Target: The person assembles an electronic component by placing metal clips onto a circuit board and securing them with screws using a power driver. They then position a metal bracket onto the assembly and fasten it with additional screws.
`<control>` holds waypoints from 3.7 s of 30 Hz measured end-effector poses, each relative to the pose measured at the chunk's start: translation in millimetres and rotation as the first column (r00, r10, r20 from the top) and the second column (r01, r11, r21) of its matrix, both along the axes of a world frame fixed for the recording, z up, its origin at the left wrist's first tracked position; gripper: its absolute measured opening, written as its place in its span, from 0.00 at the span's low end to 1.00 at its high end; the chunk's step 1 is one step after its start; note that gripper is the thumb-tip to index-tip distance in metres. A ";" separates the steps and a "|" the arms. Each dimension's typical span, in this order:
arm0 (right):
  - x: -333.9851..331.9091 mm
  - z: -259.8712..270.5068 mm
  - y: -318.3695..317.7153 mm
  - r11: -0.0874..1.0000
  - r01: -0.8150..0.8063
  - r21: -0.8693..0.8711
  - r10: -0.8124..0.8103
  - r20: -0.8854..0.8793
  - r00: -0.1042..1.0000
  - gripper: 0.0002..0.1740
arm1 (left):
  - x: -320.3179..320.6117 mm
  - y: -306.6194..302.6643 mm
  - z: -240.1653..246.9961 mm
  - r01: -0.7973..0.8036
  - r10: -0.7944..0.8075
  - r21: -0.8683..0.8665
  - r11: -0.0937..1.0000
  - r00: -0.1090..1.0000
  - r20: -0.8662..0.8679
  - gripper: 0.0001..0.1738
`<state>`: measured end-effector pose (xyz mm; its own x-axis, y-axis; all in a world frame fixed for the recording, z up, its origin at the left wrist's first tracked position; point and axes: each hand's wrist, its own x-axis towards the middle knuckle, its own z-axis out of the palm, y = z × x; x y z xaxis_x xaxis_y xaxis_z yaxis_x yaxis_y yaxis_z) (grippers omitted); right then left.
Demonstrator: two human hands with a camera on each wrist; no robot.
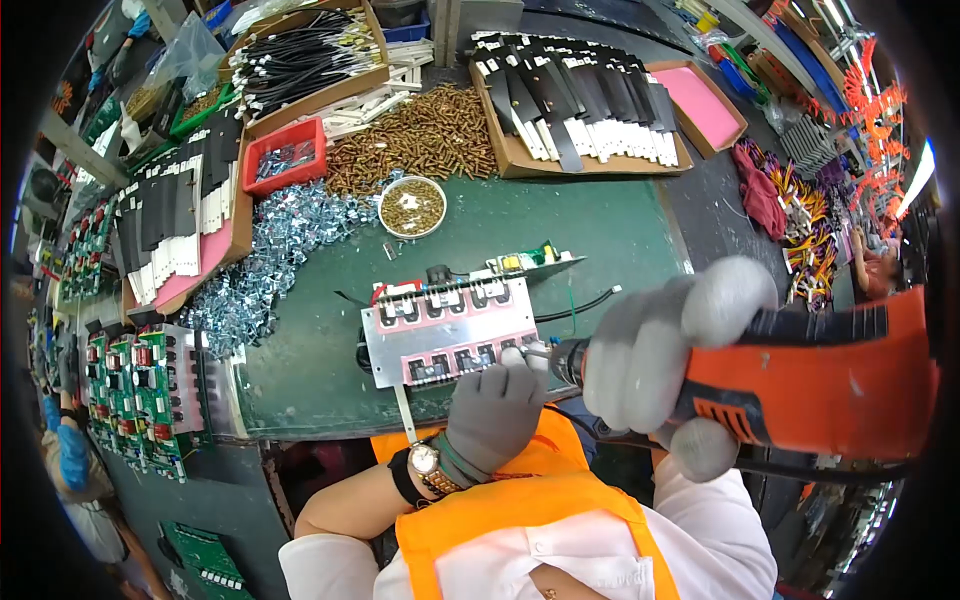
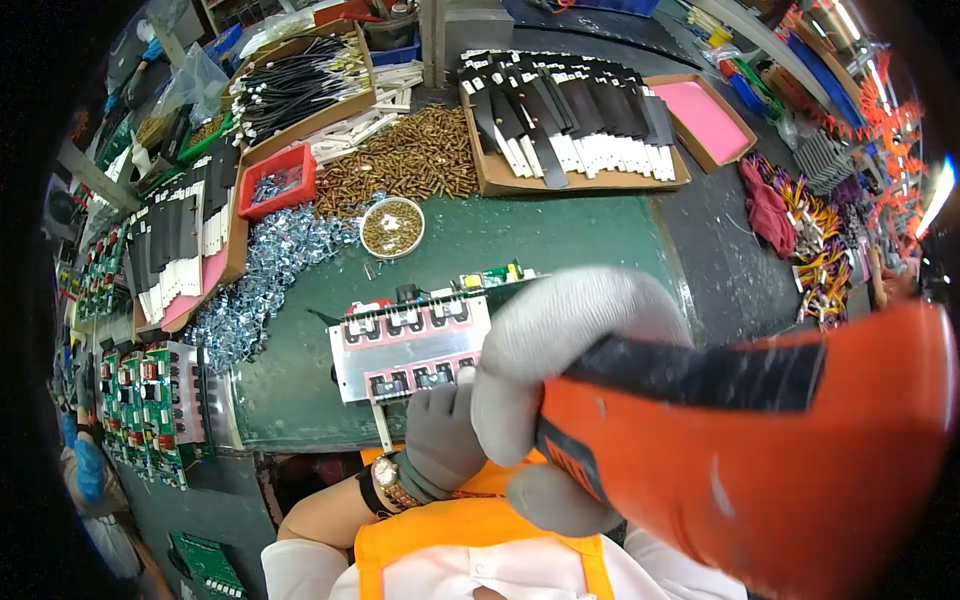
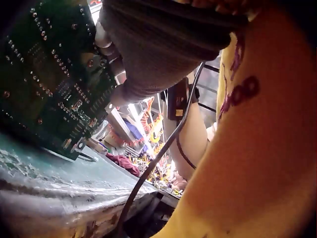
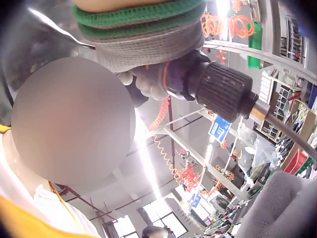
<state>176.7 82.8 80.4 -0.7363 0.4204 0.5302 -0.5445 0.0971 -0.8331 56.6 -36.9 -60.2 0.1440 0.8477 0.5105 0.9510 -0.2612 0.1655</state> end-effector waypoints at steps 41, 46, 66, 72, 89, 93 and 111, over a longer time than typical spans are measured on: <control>39.8 -23.1 14.1 0.921 0.199 -0.335 -0.335 -0.420 0.844 0.34 | -123.6 313.2 -30.4 0.029 -0.296 -0.525 0.851 0.852 -0.433 0.11; 35.4 -28.4 25.8 0.943 0.114 -0.313 -0.252 -0.444 0.860 0.32 | -132.4 290.5 8.6 0.131 -0.261 -0.360 0.924 0.902 -0.344 0.11; 29.4 -1.9 5.6 0.910 0.289 -0.297 -0.413 -0.715 0.565 0.34 | -72.6 100.6 126.9 0.599 0.136 -0.556 0.576 0.601 0.788 0.13; 41.0 -3.3 -2.7 0.943 0.272 -0.193 -0.326 -0.706 0.628 0.33 | -65.1 86.0 132.1 0.513 0.077 -0.515 0.687 0.654 0.753 0.17; 44.0 7.2 21.2 0.961 0.210 -0.178 -0.273 -0.724 0.634 0.35 | -97.4 111.6 111.6 0.627 -0.322 -0.278 0.727 0.670 0.669 0.12; 39.8 7.4 25.2 0.970 0.191 -0.152 -0.241 -0.712 0.659 0.34 | -100.0 110.5 104.2 0.650 -0.247 -0.339 0.680 0.639 0.728 0.12; 9.3 -4.2 48.2 0.915 0.215 -0.340 -0.398 -0.685 0.610 0.35 | -110.1 117.6 107.9 0.578 -0.141 -0.451 0.680 0.707 0.693 0.11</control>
